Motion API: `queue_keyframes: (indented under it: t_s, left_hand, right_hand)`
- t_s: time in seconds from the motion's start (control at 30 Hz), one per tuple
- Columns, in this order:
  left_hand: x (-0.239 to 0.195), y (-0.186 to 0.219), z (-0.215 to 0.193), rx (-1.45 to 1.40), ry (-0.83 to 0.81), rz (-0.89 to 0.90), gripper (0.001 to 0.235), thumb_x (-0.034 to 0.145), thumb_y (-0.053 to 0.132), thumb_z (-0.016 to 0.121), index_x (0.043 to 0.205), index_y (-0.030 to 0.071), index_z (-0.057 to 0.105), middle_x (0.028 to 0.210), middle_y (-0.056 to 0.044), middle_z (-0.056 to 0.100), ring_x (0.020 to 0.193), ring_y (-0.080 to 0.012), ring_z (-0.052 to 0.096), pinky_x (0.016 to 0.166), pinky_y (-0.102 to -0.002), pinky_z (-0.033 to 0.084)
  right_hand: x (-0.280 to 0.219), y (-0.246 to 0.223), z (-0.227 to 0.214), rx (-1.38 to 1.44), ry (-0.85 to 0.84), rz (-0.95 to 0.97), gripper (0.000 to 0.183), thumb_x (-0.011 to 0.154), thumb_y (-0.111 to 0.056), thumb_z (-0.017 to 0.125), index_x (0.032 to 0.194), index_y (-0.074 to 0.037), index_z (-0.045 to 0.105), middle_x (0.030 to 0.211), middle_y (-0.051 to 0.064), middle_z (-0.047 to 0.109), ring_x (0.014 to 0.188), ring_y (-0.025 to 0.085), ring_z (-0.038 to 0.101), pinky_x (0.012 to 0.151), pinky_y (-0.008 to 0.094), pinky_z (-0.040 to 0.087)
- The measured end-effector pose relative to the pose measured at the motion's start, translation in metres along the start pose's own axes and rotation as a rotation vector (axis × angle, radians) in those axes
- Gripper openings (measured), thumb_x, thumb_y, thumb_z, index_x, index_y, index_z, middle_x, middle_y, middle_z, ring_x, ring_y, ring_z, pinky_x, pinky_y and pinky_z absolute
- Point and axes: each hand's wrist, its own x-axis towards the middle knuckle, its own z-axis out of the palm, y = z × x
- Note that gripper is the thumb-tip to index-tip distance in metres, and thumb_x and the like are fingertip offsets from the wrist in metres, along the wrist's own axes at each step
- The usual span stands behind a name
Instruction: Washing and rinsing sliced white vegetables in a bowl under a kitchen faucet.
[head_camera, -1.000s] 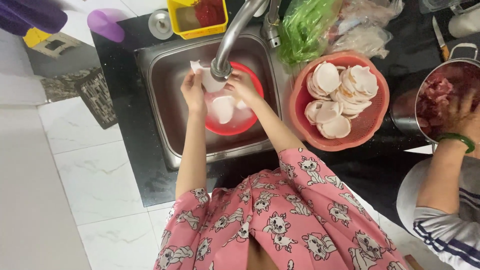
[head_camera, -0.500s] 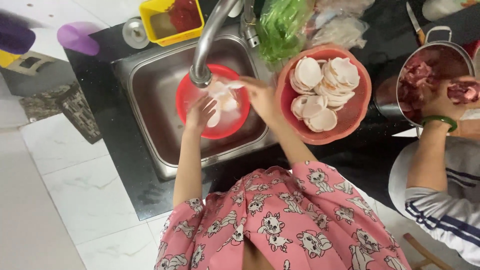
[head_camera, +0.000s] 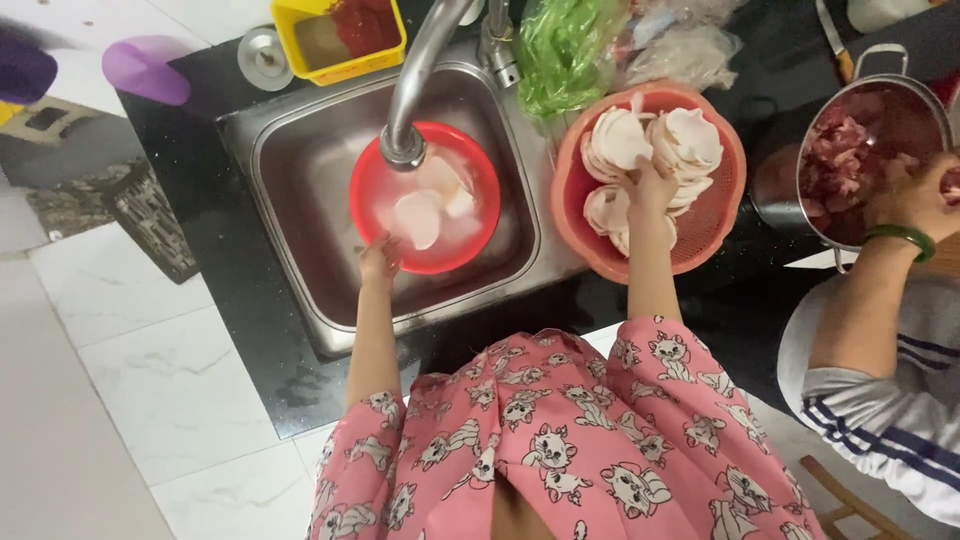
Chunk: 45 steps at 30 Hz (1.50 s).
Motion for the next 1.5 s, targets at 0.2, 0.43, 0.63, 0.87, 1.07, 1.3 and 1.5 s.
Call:
queue_keyframes:
  t_s: [0.2,0.43,0.63,0.87,1.07,1.3,1.5]
  left_hand:
    - [0.071,-0.021,-0.001,0.838,0.191,0.25,0.037,0.092,0.047,0.06,0.126,0.036,0.071,0.126,-0.006,0.07,0.122,-0.0248,0.064,0.102,-0.04,0.051]
    - [0.09,-0.019,0.038,0.986,0.243,0.399,0.104,0.075,0.05,0.084,0.159,0.013,0.034,0.148,-0.027,0.05,0.136,-0.0405,0.053,0.111,-0.052,0.046]
    - [0.096,-0.017,0.056,1.155,0.259,0.394,0.093,0.076,0.049,0.084,0.152,0.013,0.045,0.151,-0.022,0.047,0.132,-0.0443,0.054,0.104,-0.055,0.051]
    - [0.055,0.041,0.101,1.676,0.175,0.508,0.06,0.093,0.038,0.072,0.146,0.022,0.049,0.145,-0.014,0.042,0.129,-0.0317,0.052,0.102,-0.047,0.051]
    - [0.049,0.049,0.095,1.78,0.083,0.861,0.025,0.098,0.033,0.057,0.112,0.025,0.076,0.106,-0.005,0.076,0.098,-0.0283,0.075,0.077,-0.047,0.061]
    - [-0.026,0.075,0.083,1.253,0.152,1.368,0.03,0.094,0.016,0.066,0.119,0.029,0.072,0.125,0.0,0.07,0.119,-0.023,0.065,0.09,-0.041,0.06]
    - [-0.125,0.127,0.11,1.145,0.121,1.055,0.025,0.101,0.041,0.062,0.122,0.031,0.072,0.127,0.002,0.07,0.117,-0.0269,0.066,0.093,-0.047,0.058]
  right_hand:
    - [-0.029,0.009,-0.014,-0.402,-0.037,-0.172,0.068,0.095,-0.034,0.074,0.153,-0.02,0.043,0.154,0.015,0.043,0.13,0.03,0.056,0.084,0.05,0.065]
    - [-0.145,-0.006,-0.023,-0.476,-0.183,-0.541,0.04,0.103,-0.011,0.061,0.143,-0.006,0.056,0.146,0.022,0.05,0.13,0.036,0.052,0.09,0.045,0.057]
    - [-0.191,-0.015,-0.05,-0.643,-0.413,-0.514,0.033,0.1,-0.001,0.05,0.12,-0.011,0.073,0.095,0.01,0.072,0.095,0.017,0.065,0.091,0.037,0.051]
    - [-0.198,0.02,-0.07,-0.681,-0.495,-0.44,0.026,0.103,-0.004,0.053,0.118,-0.008,0.074,0.099,0.011,0.072,0.093,0.018,0.064,0.086,0.036,0.056]
    - [-0.213,0.039,-0.044,-0.714,-0.667,-0.465,0.028,0.102,0.0,0.052,0.116,-0.007,0.075,0.1,0.012,0.073,0.092,0.02,0.068,0.093,0.041,0.053]
    - [-0.211,0.067,0.028,-0.822,-0.83,-0.561,0.03,0.098,-0.001,0.06,0.124,-0.011,0.072,0.112,0.01,0.074,0.108,0.026,0.069,0.096,0.041,0.054]
    - [-0.196,0.111,0.108,-0.772,-1.05,-0.74,0.045,0.093,-0.004,0.067,0.137,-0.001,0.058,0.126,0.025,0.064,0.12,0.042,0.061,0.105,0.051,0.048]
